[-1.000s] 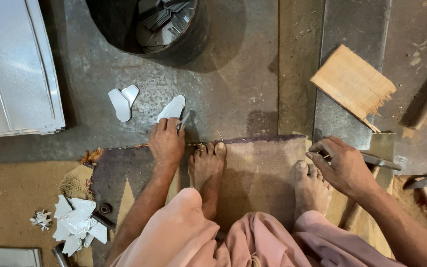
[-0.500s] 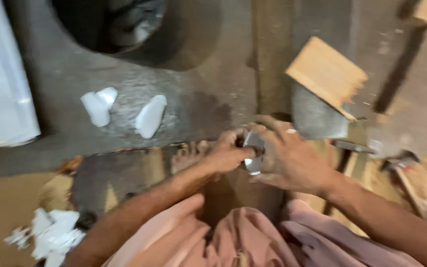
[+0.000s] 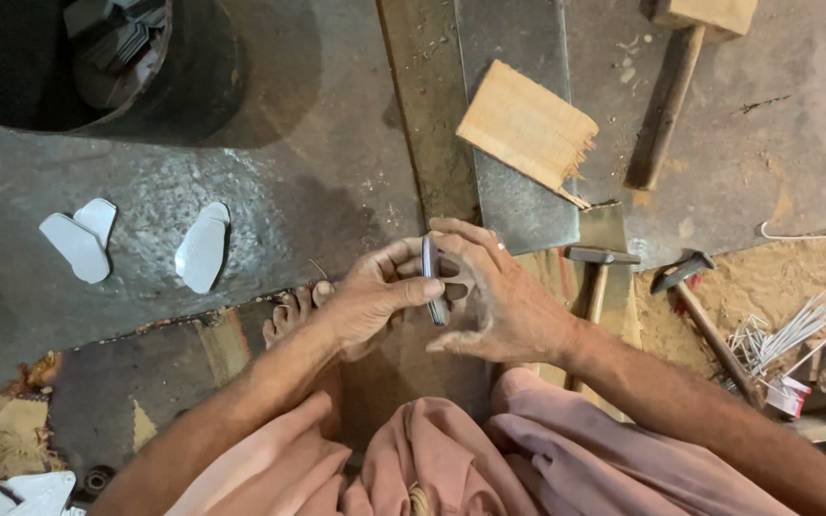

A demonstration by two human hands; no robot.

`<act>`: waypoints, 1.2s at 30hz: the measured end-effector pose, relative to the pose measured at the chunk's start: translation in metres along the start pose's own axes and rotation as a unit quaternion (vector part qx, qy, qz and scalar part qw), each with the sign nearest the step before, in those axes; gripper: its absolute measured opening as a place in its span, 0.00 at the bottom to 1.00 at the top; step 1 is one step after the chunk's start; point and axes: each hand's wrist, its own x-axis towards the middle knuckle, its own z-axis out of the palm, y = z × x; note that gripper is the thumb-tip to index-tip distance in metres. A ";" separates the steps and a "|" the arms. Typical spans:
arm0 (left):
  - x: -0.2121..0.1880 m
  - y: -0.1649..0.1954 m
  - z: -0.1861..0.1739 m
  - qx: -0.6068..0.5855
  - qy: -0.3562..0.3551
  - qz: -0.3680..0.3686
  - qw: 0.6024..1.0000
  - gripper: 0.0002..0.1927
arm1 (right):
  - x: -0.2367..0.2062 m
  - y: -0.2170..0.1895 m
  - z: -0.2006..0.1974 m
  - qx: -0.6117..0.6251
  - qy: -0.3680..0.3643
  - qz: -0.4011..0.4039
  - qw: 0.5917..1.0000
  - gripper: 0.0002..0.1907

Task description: The person sits on the floor and trims white insole-shaped pieces with shears, cutting excess material from their edges. They then place a trimmed piece on a metal form and hammer it with a mallet, and stack the finished pieces in a pile.

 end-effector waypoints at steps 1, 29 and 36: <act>0.000 -0.001 0.001 0.004 0.003 -0.005 1.000 0.27 | 0.000 0.001 0.000 -0.032 -0.001 -0.015 0.999 0.58; 0.004 -0.001 0.008 -0.071 0.098 -0.017 0.992 0.17 | 0.003 0.007 -0.001 0.109 0.064 0.074 0.989 0.19; 0.002 0.002 0.008 -0.073 0.081 -0.018 0.994 0.18 | 0.002 0.012 0.000 0.132 0.053 0.083 0.986 0.19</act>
